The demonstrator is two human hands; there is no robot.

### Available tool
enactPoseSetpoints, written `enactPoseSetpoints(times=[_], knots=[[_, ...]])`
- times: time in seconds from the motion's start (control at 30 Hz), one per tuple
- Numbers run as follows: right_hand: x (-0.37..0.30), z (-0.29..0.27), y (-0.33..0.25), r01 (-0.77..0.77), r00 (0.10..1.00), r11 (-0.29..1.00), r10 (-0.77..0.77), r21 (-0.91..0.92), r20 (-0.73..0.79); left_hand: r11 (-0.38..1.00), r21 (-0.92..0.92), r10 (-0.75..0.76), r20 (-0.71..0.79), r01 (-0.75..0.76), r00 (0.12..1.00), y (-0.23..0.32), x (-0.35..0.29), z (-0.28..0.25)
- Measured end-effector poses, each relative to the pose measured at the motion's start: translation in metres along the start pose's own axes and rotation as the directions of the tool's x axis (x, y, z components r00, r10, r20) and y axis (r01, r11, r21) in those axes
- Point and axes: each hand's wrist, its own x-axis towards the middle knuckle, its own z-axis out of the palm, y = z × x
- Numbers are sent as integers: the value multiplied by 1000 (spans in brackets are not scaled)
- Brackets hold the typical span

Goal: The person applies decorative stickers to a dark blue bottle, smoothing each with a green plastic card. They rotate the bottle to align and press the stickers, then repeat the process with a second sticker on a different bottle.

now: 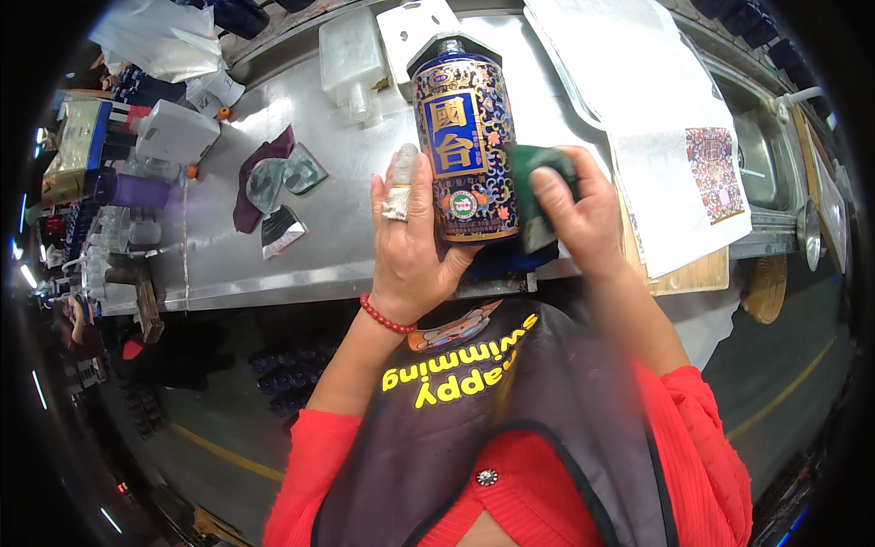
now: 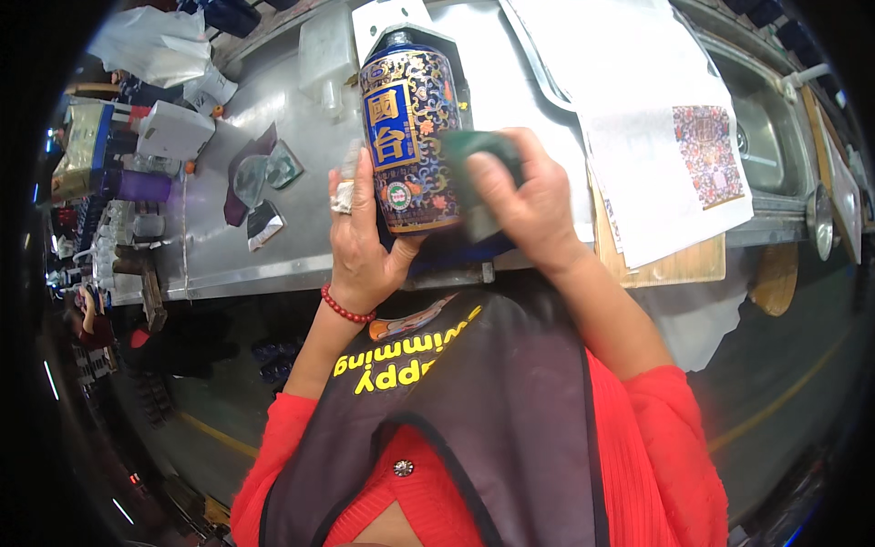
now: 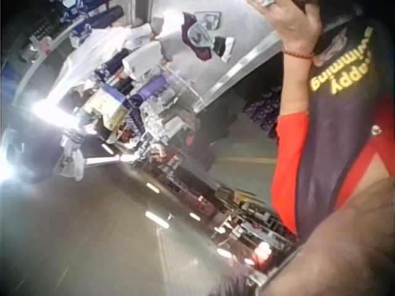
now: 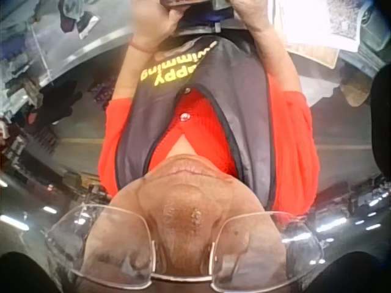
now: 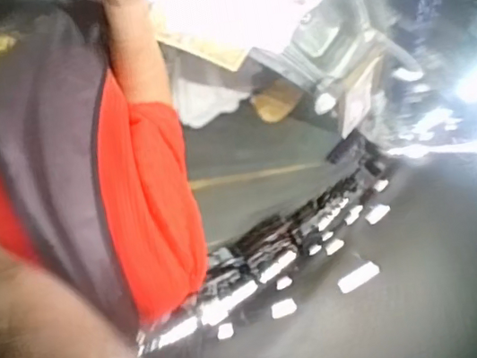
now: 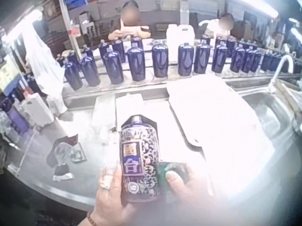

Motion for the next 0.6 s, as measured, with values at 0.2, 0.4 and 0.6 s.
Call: enactPoseSetpoints(times=[0.2, 0.4, 0.6], knots=[[-10, -4, 20, 177, 982, 979, -183, 102, 52, 998, 53, 14, 46, -16, 999, 2, -1, 4], [-12, -11, 20, 2, 999, 960, 8, 279, -32, 998, -2, -62, 79, 63, 995, -4, -11, 5], [-11, -10, 19, -57, 998, 957, 53, 285, 23, 999, 43, 18, 79, -21, 997, 2, -9, 4]])
